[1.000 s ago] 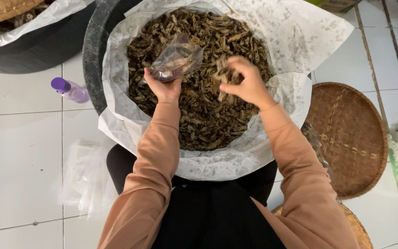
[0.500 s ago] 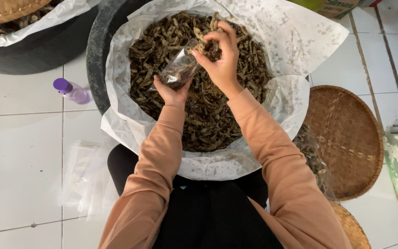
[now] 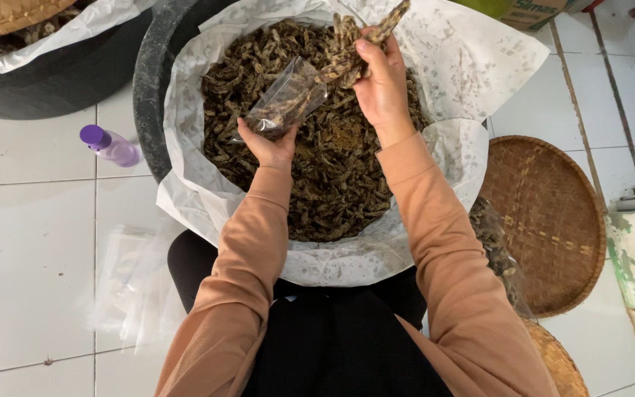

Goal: The person sits on the floor in front of a large paper-lined basin filled with dried seafood pieces. They repeatedly grab handfuls of the dried pieces, place them into a small clear plastic bag, press the contents down, and set filled bags on a woven tray beside them.

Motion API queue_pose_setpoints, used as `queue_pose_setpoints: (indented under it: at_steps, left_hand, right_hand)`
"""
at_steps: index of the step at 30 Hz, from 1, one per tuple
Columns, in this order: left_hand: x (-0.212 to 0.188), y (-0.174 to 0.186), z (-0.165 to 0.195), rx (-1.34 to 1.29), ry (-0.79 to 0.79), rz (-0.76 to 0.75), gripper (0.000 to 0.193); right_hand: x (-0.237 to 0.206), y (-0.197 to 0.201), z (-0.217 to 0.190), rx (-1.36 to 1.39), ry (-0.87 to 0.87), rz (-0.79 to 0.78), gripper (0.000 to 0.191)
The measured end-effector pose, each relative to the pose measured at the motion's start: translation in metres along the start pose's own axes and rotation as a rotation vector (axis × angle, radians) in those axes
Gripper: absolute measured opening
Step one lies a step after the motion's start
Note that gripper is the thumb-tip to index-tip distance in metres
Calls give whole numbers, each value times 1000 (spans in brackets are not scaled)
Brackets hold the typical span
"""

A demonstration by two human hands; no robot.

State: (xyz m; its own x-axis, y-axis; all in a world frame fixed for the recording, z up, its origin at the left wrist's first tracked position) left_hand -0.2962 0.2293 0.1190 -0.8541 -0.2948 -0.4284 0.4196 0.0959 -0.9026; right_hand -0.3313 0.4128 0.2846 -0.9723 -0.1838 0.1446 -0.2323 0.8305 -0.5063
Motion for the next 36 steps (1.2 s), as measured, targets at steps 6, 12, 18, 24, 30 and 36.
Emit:
queue_pose_setpoints:
  at_steps: [6, 12, 18, 24, 30, 36]
  left_hand:
    - [-14, -7, -3, -19, 25, -75, 75]
    - [-9, -5, 1, 41, -25, -36, 75]
    - [-1, -4, 2, -106, 7, -58, 75]
    - [-10, -9, -5, -78, 54, -144, 78]
    - [-25, -16, -8, 31, 89, -200, 83]
    - [-28, -18, -4, 11, 47, -177, 88]
  right_hand:
    - [-7, -24, 22, -764, 245, 40, 30]
    - [-16, -13, 14, -1236, 312, -434, 48]
    - [-15, -21, -23, -869, 50, -48, 30]
    - [-34, -46, -57, -698, 368, -328, 27]
    - [-40, -68, -15, -1273, 591, -128, 18]
    - [-33, -71, -3, -1328, 487, -554, 20]
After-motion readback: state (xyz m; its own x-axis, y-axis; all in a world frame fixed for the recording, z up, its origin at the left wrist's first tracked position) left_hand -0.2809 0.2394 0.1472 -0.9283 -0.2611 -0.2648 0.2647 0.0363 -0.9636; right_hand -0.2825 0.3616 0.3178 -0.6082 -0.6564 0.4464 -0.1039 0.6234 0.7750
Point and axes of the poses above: each hand's wrist, its own x-axis towards the middle knuckle, its own y-axis out of the back of the hand, z = x × y, the point moved 1 cm from there along x, towards the middle knuckle, and after that the axes turned 8 degrees about -y, right-handed, at the moved point
